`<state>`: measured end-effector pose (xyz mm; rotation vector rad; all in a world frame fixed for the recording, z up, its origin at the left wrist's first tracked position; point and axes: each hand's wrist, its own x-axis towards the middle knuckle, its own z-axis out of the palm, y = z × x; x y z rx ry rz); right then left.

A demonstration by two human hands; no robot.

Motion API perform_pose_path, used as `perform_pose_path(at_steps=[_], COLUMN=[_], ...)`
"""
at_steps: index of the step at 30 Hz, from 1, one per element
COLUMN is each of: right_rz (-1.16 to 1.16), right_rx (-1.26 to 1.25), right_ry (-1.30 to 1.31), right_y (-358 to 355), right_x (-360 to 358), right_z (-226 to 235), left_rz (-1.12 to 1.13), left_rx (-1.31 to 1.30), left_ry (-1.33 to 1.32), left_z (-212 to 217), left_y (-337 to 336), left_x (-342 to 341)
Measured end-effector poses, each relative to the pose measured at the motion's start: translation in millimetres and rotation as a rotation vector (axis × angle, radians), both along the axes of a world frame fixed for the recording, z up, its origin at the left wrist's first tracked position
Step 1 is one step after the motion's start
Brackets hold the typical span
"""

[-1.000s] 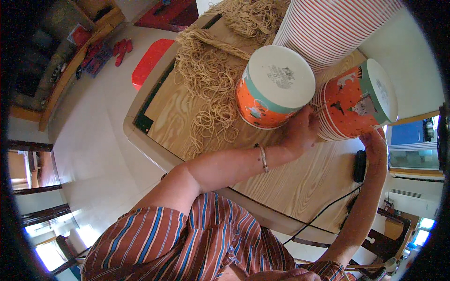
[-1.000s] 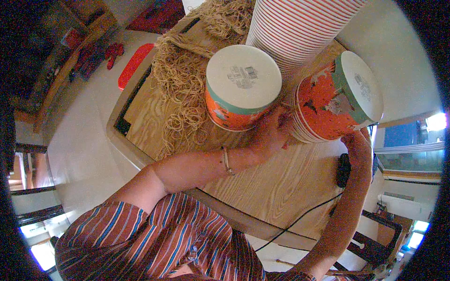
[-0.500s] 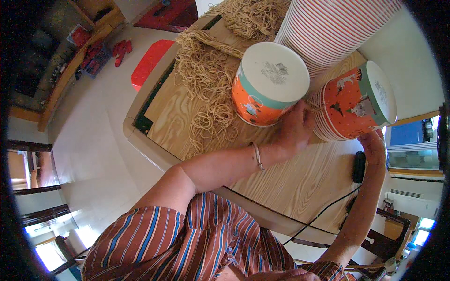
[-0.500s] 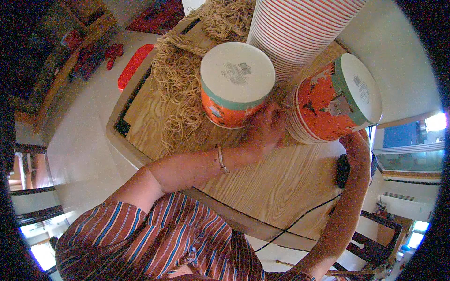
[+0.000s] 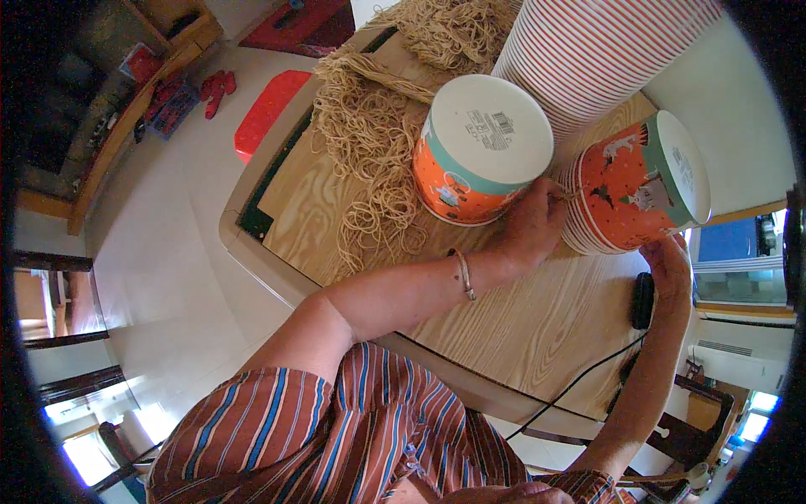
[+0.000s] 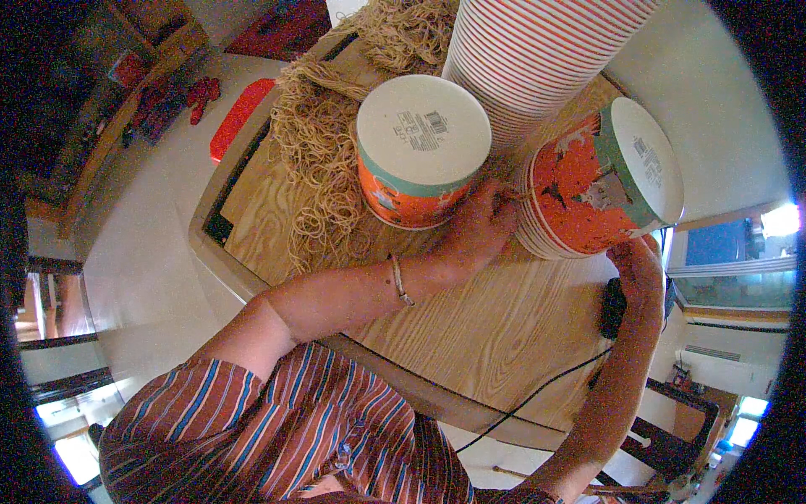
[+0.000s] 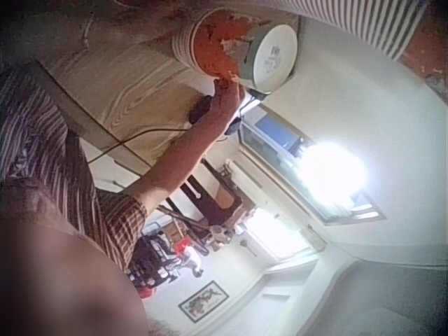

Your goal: Tying decorative raffia string around paper bowls or containers and stacking them.

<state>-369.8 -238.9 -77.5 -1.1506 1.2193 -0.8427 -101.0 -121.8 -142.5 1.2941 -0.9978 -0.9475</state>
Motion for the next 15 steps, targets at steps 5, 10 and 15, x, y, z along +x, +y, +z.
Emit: perform_pose_path(at_steps=[5,10,15], right_rz=[-0.005,-0.075,-0.049], right_rx=[0.025,0.047,0.042], right_ry=[0.003,-0.016,-0.048], right_y=[5,13,17], right_x=[2,6,5], right_z=[3,4,3], left_rz=[0.052,0.046,0.034], left_rx=[-0.07,-0.081,-0.084], left_ry=[-0.077,-0.059,0.02], left_z=[-3,1,2], left_y=[-7,-8,-10], left_x=[-3,-1,-1])
